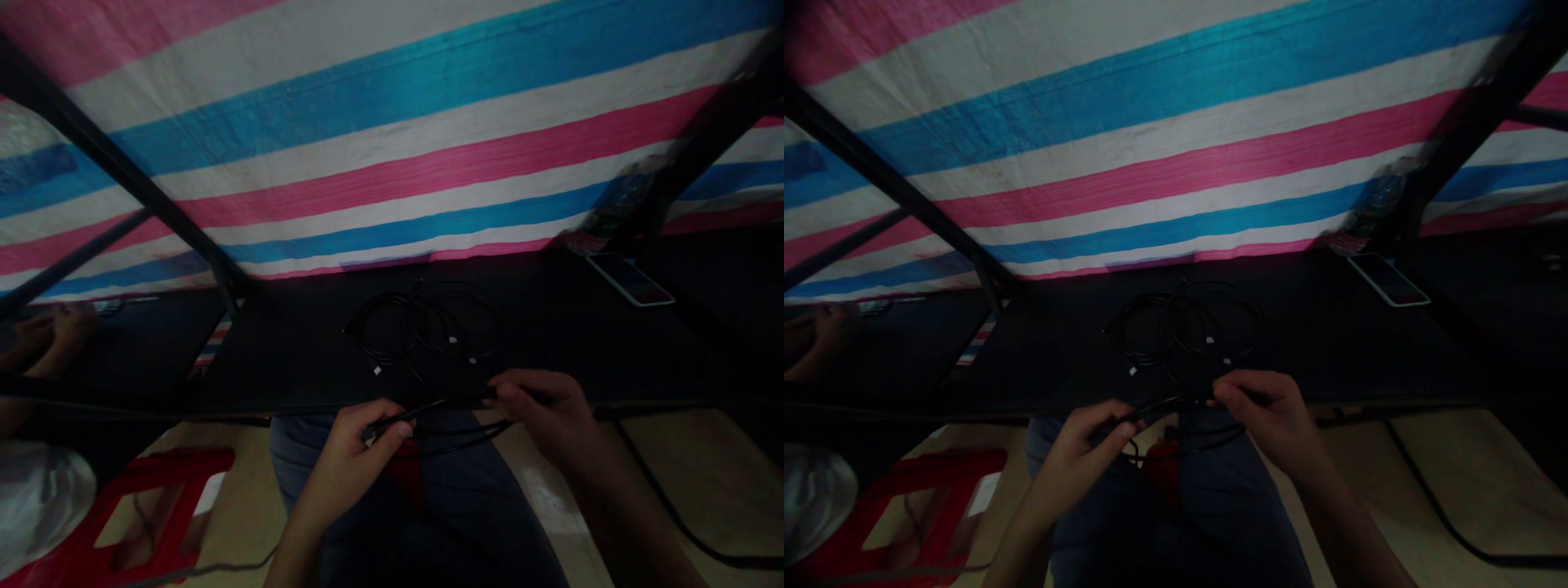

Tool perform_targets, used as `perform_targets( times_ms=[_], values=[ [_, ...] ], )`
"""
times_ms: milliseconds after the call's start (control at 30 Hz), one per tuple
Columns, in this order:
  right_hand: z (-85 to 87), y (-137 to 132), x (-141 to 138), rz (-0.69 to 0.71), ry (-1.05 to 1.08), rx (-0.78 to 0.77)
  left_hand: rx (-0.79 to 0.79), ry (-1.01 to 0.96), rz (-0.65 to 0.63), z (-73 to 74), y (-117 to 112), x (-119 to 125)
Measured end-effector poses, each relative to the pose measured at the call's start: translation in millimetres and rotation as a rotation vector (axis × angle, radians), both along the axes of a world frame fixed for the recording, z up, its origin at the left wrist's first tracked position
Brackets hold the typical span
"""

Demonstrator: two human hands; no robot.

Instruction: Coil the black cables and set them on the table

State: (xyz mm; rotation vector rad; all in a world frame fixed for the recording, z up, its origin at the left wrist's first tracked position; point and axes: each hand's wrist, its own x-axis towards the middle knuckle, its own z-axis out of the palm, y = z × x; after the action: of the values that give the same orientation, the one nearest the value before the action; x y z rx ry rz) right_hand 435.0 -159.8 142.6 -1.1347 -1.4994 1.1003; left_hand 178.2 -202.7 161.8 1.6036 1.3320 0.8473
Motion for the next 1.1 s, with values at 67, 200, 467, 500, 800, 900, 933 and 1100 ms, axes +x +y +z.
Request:
perform_targets(
  times_ms=[67,200,467,500,800,900,933,1100],
  values=[
    [-0.1,0,3,-0.053,-0.02,-0.013,0.002,-0.035,0.047,-25.4,3,6],
    [5.4,-3,7,-0.15,-0.028,0.0,0.115,-0.108,0.332,-85.6,0,37],
    [25.7,-3,39,-0.57,0.407,-0.006,0.162,-0.232,0.272,-105.6,-3,50],
    [31.6,-3,41,-0.549,0.457,0.009,0.159,-0.248,0.262,-103.1,0,48],
    [80.1,0,39,-0.523,0.714,-0.021,0.088,-0.592,0.44,-86.5,6,71],
    [80.4,-1,33,-0.546,0.816,-0.062,-0.068,-0.795,0.391,-82.0,7,80],
    [78.7,0,30,-0.533,0.848,-0.074,-0.087,-0.855,0.324,-79.0,7,82],
    [61.7,-2,3,-0.454,0.967,-0.173,-0.032,-1.041,0.293,-53.4,5,91]
  ],
)
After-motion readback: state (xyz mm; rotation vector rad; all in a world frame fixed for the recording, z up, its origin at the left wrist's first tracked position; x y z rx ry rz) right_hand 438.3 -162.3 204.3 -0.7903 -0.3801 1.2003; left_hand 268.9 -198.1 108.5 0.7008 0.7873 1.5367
